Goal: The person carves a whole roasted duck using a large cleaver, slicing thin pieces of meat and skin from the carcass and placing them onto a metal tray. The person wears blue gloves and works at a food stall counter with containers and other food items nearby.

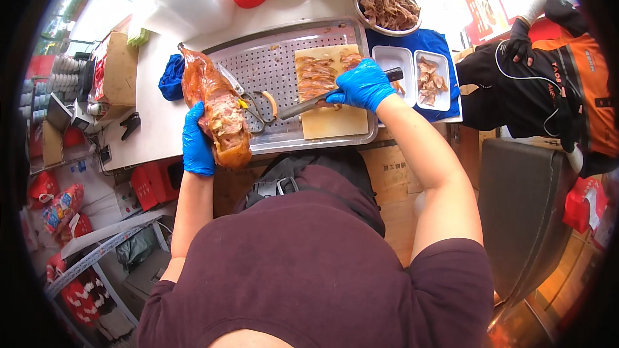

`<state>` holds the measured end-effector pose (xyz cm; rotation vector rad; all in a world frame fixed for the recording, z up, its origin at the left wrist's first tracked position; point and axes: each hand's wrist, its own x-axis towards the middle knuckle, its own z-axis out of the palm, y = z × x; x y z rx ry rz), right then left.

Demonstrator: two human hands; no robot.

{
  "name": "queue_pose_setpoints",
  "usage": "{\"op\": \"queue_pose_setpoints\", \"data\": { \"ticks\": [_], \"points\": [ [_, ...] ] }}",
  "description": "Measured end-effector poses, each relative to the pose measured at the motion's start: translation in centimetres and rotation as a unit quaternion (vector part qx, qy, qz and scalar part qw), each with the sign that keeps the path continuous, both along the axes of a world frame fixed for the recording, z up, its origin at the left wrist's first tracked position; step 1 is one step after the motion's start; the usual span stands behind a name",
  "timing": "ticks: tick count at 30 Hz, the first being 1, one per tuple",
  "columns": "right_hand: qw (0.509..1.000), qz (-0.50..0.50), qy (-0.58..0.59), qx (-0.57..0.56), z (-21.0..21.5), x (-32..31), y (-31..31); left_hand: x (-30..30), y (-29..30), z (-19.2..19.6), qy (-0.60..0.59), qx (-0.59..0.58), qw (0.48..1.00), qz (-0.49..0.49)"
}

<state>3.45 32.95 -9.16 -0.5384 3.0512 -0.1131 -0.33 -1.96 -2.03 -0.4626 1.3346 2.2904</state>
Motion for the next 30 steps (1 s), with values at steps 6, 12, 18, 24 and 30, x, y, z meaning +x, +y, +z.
{"op": "queue_pose_setpoints", "data": {
  "ticks": [6,12,18,24,30],
  "points": [
    [0.999,-0.026,0.036,0.019,-0.6,-0.5,-0.6,0.3,-0.1,0.3,-0.01,0.031,0.999,0.015],
    [0.998,-0.043,-0.003,0.042,0.1,-0.9,-0.9,0.6,0.0,0.4,-0.004,0.007,1.0,0.011],
    [0.998,-0.066,0.01,0.016,0.8,-0.3,-0.6,0.4,-0.3,0.3,-0.02,0.034,0.999,0.001],
    [0.989,-0.133,0.029,-0.059,1.2,0.0,-0.5,0.4,0.2,1.1,-0.018,0.027,0.999,0.012],
    [0.951,-0.228,-0.086,-0.188,1.1,3.5,-1.9,0.5,-0.6,1.4,-0.003,0.057,0.998,-0.001]
  ]
}}
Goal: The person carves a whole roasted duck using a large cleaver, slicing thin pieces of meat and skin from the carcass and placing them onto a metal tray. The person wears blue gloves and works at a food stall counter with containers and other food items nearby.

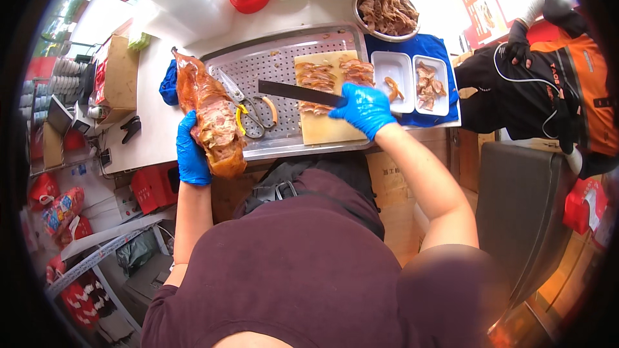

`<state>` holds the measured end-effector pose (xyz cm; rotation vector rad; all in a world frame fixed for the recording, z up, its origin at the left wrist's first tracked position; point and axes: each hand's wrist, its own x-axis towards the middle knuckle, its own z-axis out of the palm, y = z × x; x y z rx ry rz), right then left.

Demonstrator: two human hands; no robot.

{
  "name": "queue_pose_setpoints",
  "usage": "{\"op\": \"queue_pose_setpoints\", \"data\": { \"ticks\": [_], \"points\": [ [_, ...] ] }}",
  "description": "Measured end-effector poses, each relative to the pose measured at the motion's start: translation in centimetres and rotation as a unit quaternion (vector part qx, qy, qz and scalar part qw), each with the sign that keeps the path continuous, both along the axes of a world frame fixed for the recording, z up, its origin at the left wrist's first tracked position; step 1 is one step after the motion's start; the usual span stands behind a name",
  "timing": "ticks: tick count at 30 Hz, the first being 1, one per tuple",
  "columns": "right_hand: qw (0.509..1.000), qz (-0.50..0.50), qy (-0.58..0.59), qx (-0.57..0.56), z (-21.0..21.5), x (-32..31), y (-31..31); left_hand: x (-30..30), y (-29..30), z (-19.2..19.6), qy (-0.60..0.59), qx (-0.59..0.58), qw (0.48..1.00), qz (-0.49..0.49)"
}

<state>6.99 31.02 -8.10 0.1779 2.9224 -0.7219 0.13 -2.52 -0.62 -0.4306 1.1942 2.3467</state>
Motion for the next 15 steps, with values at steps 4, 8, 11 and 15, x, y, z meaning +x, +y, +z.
{"op": "queue_pose_setpoints", "data": {
  "ticks": [4,8,11,15],
  "points": [
    [0.904,-0.133,-0.125,-0.386,3.5,0.2,-1.4,-0.3,0.2,1.4,0.006,0.015,0.999,-0.041],
    [0.942,0.022,0.219,-0.254,8.3,-3.4,-1.4,-0.3,2.3,3.3,-0.035,0.066,0.994,-0.079],
    [0.948,0.115,0.293,-0.049,14.3,-5.6,-3.8,0.1,3.9,4.8,-0.033,0.081,0.99,-0.112],
    [0.909,0.178,0.374,-0.047,16.5,-6.8,-4.9,0.2,5.2,5.8,-0.031,0.09,0.986,-0.136]
  ]
}}
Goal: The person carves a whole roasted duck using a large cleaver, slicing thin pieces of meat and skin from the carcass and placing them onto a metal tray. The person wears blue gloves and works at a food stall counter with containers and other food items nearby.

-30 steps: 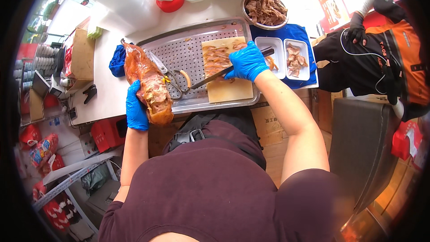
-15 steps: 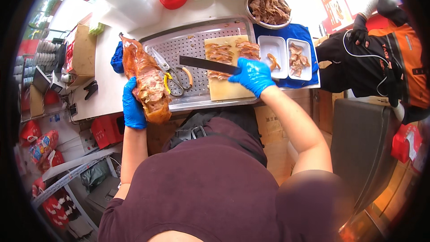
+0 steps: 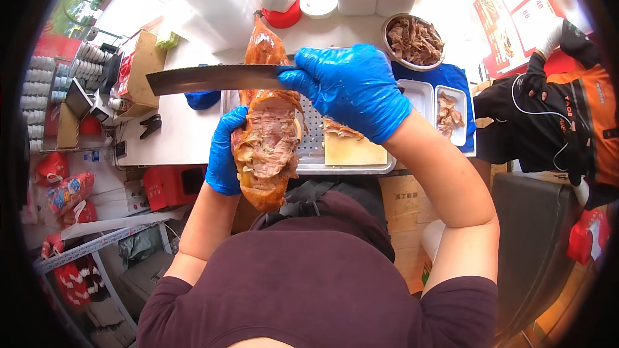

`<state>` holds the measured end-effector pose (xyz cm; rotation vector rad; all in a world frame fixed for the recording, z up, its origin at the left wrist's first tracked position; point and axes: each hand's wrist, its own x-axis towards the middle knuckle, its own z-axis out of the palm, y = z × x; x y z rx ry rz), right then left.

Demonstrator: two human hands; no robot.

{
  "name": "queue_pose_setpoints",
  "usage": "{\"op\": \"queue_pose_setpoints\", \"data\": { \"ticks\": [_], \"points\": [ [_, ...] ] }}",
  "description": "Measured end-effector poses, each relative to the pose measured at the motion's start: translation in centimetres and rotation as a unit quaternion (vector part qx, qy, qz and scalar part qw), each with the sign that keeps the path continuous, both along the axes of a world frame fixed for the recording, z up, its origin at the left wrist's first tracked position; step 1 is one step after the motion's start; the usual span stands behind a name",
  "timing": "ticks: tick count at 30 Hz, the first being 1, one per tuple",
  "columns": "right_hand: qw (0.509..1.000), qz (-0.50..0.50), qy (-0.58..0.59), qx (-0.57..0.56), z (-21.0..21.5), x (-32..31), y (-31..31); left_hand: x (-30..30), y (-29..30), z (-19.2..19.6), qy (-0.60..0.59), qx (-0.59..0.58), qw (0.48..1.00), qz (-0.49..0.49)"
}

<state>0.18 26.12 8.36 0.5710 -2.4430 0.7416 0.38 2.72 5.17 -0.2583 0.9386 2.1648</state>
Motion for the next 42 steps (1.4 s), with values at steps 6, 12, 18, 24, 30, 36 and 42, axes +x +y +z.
{"op": "queue_pose_setpoints", "data": {
  "ticks": [6,12,18,24,30,36,42],
  "points": [
    [1.0,0.008,-0.01,0.005,0.2,0.0,-0.3,0.4,0.9,1.4,0.031,0.01,0.999,-0.003],
    [1.0,0.022,-0.003,-0.005,0.2,-0.1,-0.5,0.5,0.9,1.7,0.024,0.017,1.0,-0.006],
    [0.999,0.026,-0.01,0.036,-1.2,0.4,2.3,0.4,0.4,2.0,0.006,0.047,0.999,-0.018],
    [0.998,0.059,-0.03,-0.002,-1.1,0.0,0.6,0.7,1.0,2.0,0.012,0.021,1.0,-0.001],
    [0.996,0.065,-0.056,0.026,-2.1,0.6,1.8,0.4,0.7,1.8,-0.016,0.04,0.999,-0.027],
    [0.994,0.061,-0.088,0.017,-3.9,1.0,2.8,0.1,0.4,2.2,-0.033,0.046,0.998,-0.023],
    [0.99,0.015,-0.135,0.03,-4.1,0.8,1.8,0.0,1.7,-0.2,-0.053,0.018,0.998,-0.014]
  ]
}}
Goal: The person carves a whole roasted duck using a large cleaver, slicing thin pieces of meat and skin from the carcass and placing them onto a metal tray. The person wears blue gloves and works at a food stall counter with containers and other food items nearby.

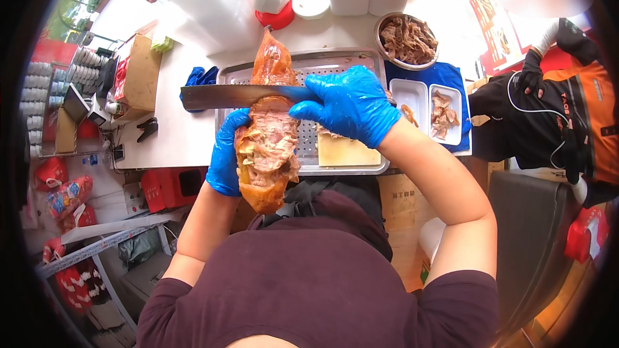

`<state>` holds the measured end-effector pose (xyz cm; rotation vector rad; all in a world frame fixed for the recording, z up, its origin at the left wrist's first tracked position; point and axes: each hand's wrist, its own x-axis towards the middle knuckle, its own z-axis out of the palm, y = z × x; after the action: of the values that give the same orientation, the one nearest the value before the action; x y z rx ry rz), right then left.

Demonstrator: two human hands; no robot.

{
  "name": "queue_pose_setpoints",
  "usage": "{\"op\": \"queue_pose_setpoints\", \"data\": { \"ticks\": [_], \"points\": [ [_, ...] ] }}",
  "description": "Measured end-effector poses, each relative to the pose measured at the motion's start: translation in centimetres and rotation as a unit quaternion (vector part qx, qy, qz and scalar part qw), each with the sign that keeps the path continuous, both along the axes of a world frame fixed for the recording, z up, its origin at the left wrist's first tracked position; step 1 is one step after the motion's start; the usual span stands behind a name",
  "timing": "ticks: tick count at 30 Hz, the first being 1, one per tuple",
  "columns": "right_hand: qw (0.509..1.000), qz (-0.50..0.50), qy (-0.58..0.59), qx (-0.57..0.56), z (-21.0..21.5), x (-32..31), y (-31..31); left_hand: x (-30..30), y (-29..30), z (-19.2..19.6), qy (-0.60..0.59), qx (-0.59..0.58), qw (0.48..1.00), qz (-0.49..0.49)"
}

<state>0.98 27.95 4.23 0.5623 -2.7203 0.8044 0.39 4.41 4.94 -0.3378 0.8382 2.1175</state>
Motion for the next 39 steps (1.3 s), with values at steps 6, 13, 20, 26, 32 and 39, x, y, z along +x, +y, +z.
{"op": "queue_pose_setpoints", "data": {
  "ticks": [6,13,20,26,32,39],
  "points": [
    [0.993,-0.102,-0.057,-0.006,-2.7,0.1,-0.6,0.1,2.1,-1.7,0.016,-0.043,0.999,0.029],
    [0.974,-0.113,-0.193,-0.034,-5.1,1.7,1.0,-0.8,3.1,-4.4,0.061,-0.135,0.987,0.06],
    [0.949,-0.208,-0.237,0.006,-5.3,5.0,9.1,-1.4,-0.7,-6.2,0.049,-0.137,0.986,0.078],
    [0.954,-0.221,-0.138,0.147,-14.2,8.2,11.9,-1.3,-3.6,-6.5,0.055,-0.167,0.981,0.086],
    [0.934,-0.214,-0.209,0.196,-15.7,8.3,11.8,-0.5,-3.9,-6.5,0.059,-0.202,0.971,0.114],
    [0.93,-0.241,-0.202,0.193,-15.5,8.2,11.4,-0.1,-4.1,-6.4,0.054,-0.201,0.971,0.113]
  ]
}}
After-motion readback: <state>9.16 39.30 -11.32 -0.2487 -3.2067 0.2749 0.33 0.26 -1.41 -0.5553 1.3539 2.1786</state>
